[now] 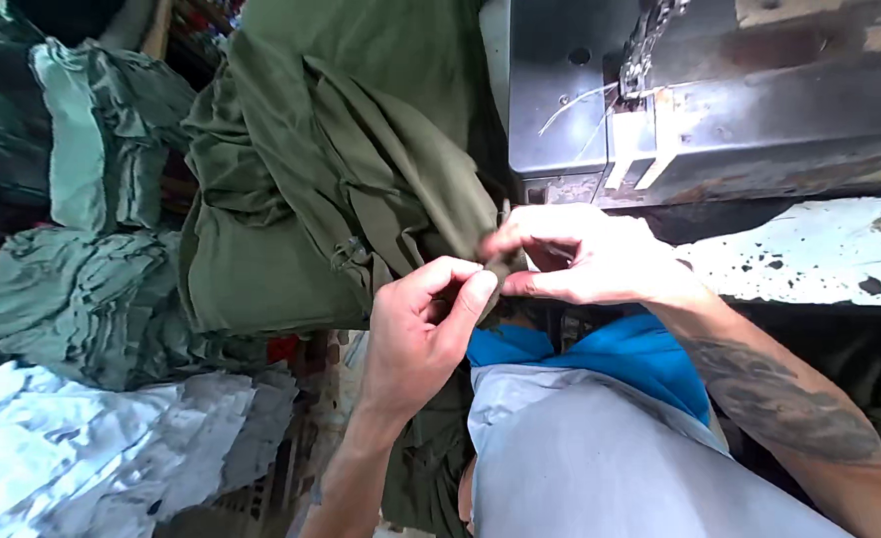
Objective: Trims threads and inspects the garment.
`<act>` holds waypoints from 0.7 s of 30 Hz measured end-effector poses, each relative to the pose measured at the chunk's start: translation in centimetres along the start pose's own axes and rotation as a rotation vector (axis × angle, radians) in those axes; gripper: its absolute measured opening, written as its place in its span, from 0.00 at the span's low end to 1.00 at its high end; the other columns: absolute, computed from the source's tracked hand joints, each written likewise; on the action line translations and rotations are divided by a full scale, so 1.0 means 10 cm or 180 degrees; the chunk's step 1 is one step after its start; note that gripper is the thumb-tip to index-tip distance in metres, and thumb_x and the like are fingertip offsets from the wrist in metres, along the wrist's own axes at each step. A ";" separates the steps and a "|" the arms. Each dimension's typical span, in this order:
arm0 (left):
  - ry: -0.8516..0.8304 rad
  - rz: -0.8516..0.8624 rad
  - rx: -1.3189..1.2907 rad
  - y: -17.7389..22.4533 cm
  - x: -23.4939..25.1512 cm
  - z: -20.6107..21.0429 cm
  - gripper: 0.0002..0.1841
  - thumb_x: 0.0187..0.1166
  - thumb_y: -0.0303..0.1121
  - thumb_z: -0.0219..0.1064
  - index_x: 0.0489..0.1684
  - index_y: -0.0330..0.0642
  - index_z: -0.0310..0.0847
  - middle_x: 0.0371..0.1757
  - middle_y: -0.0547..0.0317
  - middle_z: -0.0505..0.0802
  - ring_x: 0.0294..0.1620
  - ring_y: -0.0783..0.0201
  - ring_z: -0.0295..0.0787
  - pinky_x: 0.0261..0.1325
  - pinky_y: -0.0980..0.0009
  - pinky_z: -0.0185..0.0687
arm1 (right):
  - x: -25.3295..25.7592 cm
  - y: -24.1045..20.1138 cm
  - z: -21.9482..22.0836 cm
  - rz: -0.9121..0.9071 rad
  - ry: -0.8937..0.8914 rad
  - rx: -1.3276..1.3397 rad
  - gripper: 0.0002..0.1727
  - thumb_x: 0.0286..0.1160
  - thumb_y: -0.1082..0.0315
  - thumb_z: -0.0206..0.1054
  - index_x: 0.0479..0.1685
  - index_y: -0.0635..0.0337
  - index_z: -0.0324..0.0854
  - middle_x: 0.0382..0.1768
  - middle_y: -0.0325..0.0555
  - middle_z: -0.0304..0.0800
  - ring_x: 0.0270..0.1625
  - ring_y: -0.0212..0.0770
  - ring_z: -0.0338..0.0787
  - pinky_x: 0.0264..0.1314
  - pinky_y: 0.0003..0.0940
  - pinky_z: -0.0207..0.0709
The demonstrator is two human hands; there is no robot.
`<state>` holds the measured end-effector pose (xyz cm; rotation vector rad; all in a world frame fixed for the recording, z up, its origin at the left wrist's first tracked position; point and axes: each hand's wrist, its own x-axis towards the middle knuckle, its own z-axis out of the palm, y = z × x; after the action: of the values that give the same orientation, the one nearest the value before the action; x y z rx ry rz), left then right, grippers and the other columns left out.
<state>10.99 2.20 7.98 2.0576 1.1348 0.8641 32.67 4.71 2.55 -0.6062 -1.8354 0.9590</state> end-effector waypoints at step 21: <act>0.1489 -0.0824 -0.0705 -0.04 -1.38 -1.53 0.12 0.89 0.30 0.53 0.46 0.39 0.85 0.56 0.56 0.96 0.62 0.64 0.92 0.68 0.68 0.85 | -0.69 0.43 0.05 -0.0008 0.1037 -0.2794 0.09 0.55 0.76 0.75 0.35 0.69 0.84 0.36 0.60 0.89 0.31 0.57 0.90 0.27 0.49 0.78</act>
<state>-6.83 -6.54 13.32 1.5266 1.4363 1.3117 35.18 1.88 -4.63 -1.1983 -1.8944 -0.0174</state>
